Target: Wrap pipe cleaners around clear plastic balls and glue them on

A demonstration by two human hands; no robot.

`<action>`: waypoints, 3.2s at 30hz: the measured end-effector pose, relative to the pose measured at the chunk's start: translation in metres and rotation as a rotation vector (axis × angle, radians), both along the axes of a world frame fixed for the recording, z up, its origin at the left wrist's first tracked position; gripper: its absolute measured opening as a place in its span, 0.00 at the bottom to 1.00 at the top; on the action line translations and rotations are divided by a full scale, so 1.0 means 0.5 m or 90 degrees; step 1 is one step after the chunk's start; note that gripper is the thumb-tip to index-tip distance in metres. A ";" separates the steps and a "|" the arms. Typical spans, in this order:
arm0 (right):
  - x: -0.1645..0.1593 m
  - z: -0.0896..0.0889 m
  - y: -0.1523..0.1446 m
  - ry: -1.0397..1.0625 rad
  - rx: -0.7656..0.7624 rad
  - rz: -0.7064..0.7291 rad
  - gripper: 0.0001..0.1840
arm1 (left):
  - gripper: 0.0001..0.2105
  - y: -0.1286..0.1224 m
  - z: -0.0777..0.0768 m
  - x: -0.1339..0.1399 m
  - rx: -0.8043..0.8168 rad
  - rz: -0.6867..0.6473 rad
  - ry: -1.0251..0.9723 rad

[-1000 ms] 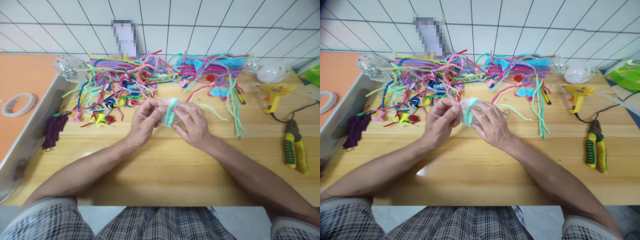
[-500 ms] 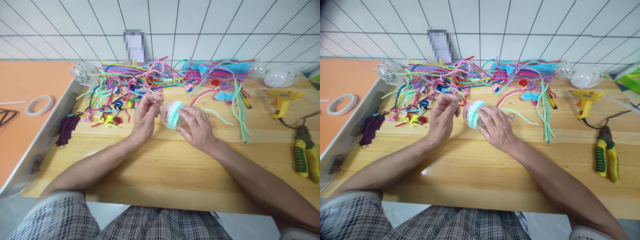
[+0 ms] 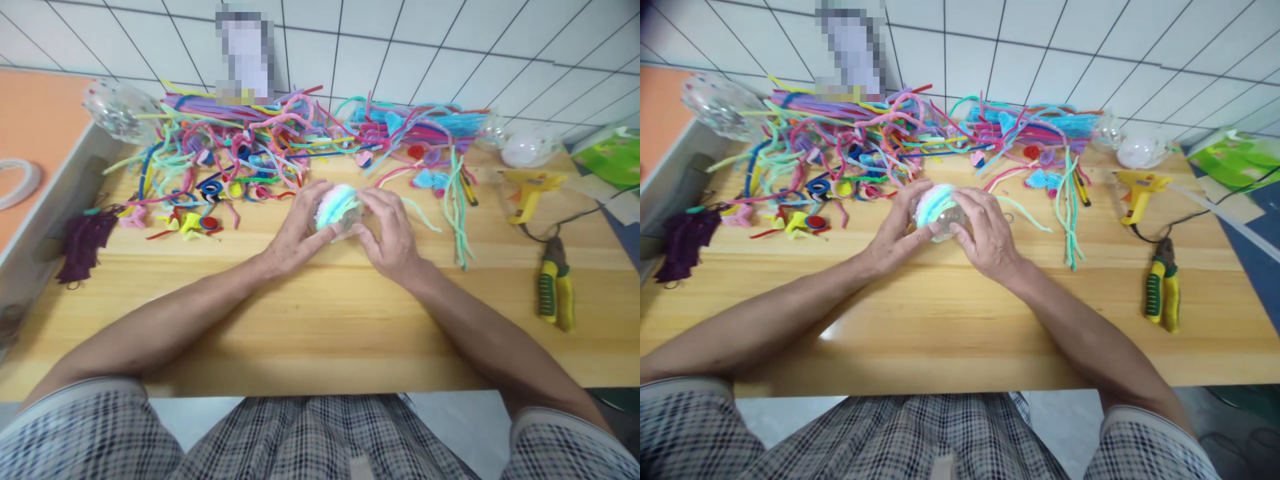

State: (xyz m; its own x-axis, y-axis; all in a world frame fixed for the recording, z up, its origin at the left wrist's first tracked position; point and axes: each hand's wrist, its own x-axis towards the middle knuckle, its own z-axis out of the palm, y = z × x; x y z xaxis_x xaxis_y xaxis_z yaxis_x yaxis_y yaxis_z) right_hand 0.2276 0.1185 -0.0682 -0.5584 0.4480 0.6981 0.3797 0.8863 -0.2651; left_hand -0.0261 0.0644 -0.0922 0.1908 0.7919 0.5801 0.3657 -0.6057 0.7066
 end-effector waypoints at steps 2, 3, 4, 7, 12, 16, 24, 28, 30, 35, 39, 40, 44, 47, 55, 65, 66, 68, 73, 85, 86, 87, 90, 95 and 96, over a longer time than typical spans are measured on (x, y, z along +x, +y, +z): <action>0.003 0.005 0.005 0.012 -0.004 -0.013 0.27 | 0.34 0.003 0.003 -0.004 -0.011 -0.025 0.001; 0.003 0.007 0.007 0.021 -0.004 -0.018 0.26 | 0.33 0.004 0.005 -0.006 -0.014 -0.036 0.002; 0.002 0.009 0.008 0.032 0.000 -0.020 0.25 | 0.33 0.006 0.007 -0.006 -0.014 -0.047 0.004; -0.001 0.015 0.006 0.070 0.008 -0.017 0.21 | 0.33 0.007 0.012 -0.007 0.001 -0.082 0.012; -0.004 0.024 0.002 0.093 -0.081 -0.021 0.16 | 0.35 0.005 0.013 -0.007 0.019 -0.109 0.026; -0.007 0.029 0.001 0.142 -0.149 0.000 0.12 | 0.35 0.004 0.012 -0.008 0.007 -0.104 0.026; -0.012 0.031 0.000 0.166 -0.170 -0.006 0.08 | 0.33 0.004 0.016 -0.003 0.011 -0.100 0.034; -0.018 0.035 -0.012 0.170 -0.167 -0.006 0.07 | 0.34 -0.008 0.027 0.011 -0.031 -0.062 0.011; -0.021 0.037 -0.019 0.173 -0.171 0.004 0.07 | 0.33 -0.014 0.032 0.018 -0.051 -0.031 0.007; -0.023 0.033 -0.024 0.204 -0.247 0.023 0.07 | 0.30 -0.017 0.027 0.022 -0.060 0.000 -0.026; -0.024 0.025 -0.017 0.233 -0.297 0.011 0.08 | 0.30 -0.015 0.025 0.012 -0.056 -0.022 -0.022; -0.024 0.025 -0.016 0.238 -0.308 0.011 0.08 | 0.30 -0.015 0.028 0.009 -0.045 -0.024 -0.005; -0.026 0.027 -0.012 0.253 -0.376 0.017 0.12 | 0.30 -0.014 0.038 -0.003 -0.014 -0.027 0.065; -0.025 0.027 -0.010 0.264 -0.422 0.025 0.12 | 0.29 -0.013 0.040 -0.005 -0.015 -0.024 0.069; -0.030 0.030 -0.014 0.237 -0.377 0.012 0.08 | 0.28 -0.016 0.044 0.015 -0.029 0.000 0.009; -0.029 0.047 -0.028 0.197 -0.340 0.015 0.08 | 0.25 -0.024 0.039 0.020 -0.114 -0.014 -0.083; -0.029 0.048 -0.028 0.197 -0.336 0.016 0.08 | 0.26 -0.025 0.038 0.020 -0.116 -0.011 -0.087; -0.029 0.048 -0.027 0.202 -0.324 0.019 0.06 | 0.26 -0.027 0.035 0.022 -0.115 -0.008 -0.098; -0.027 0.054 -0.026 0.179 -0.299 0.000 0.05 | 0.27 -0.026 0.027 0.024 -0.080 0.015 -0.087; -0.031 0.066 -0.029 0.169 -0.366 -0.017 0.08 | 0.29 -0.017 0.022 0.015 -0.006 0.032 -0.011; -0.031 0.067 -0.028 0.170 -0.375 -0.018 0.08 | 0.30 -0.016 0.022 0.015 0.001 0.036 -0.003; -0.032 0.068 -0.028 0.173 -0.386 -0.020 0.08 | 0.32 -0.015 0.021 0.016 0.009 0.040 0.003; -0.033 0.067 -0.025 0.194 -0.427 -0.014 0.08 | 0.35 -0.013 0.020 0.018 0.021 0.047 0.004; -0.033 0.060 -0.021 0.205 -0.470 -0.007 0.11 | 0.34 -0.014 0.028 0.018 -0.061 0.023 -0.039; -0.033 0.059 -0.020 0.206 -0.473 -0.008 0.11 | 0.34 -0.014 0.031 0.017 -0.082 0.021 -0.051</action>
State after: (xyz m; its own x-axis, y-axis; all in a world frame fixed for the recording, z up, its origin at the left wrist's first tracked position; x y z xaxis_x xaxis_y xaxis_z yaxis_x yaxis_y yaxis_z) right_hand 0.2110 0.1084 -0.0385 -0.3716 0.8628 0.3426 0.1912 0.4323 -0.8812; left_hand -0.0178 0.0573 -0.0767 0.1208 0.8659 0.4854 0.3230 -0.4966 0.8056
